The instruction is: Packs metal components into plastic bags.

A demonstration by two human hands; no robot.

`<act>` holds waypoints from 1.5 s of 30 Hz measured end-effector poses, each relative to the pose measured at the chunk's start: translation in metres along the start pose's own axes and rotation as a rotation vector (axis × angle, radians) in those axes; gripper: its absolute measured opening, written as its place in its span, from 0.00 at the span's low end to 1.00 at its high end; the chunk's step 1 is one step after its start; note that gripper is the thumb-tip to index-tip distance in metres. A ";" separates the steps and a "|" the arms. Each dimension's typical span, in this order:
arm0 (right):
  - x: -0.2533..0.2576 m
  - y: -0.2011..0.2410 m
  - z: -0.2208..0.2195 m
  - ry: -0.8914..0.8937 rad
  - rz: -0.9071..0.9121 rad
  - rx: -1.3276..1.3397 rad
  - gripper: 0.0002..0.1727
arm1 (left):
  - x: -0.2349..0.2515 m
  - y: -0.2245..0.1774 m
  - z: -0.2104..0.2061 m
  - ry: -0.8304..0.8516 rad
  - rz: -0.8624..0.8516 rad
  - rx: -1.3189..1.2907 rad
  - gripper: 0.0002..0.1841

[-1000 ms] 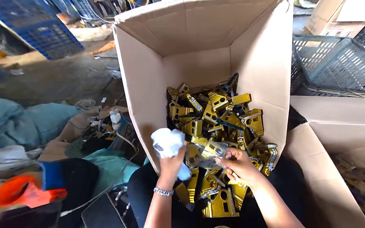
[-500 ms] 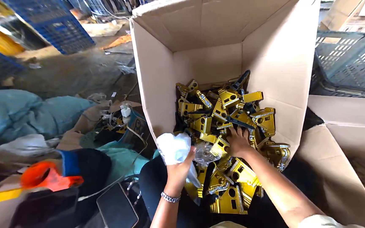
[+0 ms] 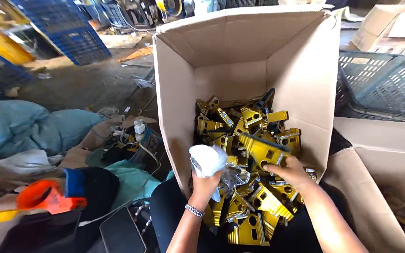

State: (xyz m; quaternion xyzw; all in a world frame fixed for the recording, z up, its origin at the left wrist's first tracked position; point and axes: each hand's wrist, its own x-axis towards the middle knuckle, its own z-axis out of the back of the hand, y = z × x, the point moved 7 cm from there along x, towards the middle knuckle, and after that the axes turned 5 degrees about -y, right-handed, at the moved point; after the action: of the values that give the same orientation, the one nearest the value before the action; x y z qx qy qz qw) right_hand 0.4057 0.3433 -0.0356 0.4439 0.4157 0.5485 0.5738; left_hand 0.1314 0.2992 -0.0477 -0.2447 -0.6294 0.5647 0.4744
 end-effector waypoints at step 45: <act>-0.022 0.014 -0.046 0.307 0.000 0.531 0.28 | -0.027 -0.015 -0.033 0.189 0.241 -0.198 0.39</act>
State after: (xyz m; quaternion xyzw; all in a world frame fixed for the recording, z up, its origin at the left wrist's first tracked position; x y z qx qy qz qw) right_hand 0.3564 0.3235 -0.0346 0.4905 0.6263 0.4813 0.3681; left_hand 0.1757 0.2887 -0.0450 -0.4159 -0.6005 0.5274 0.4339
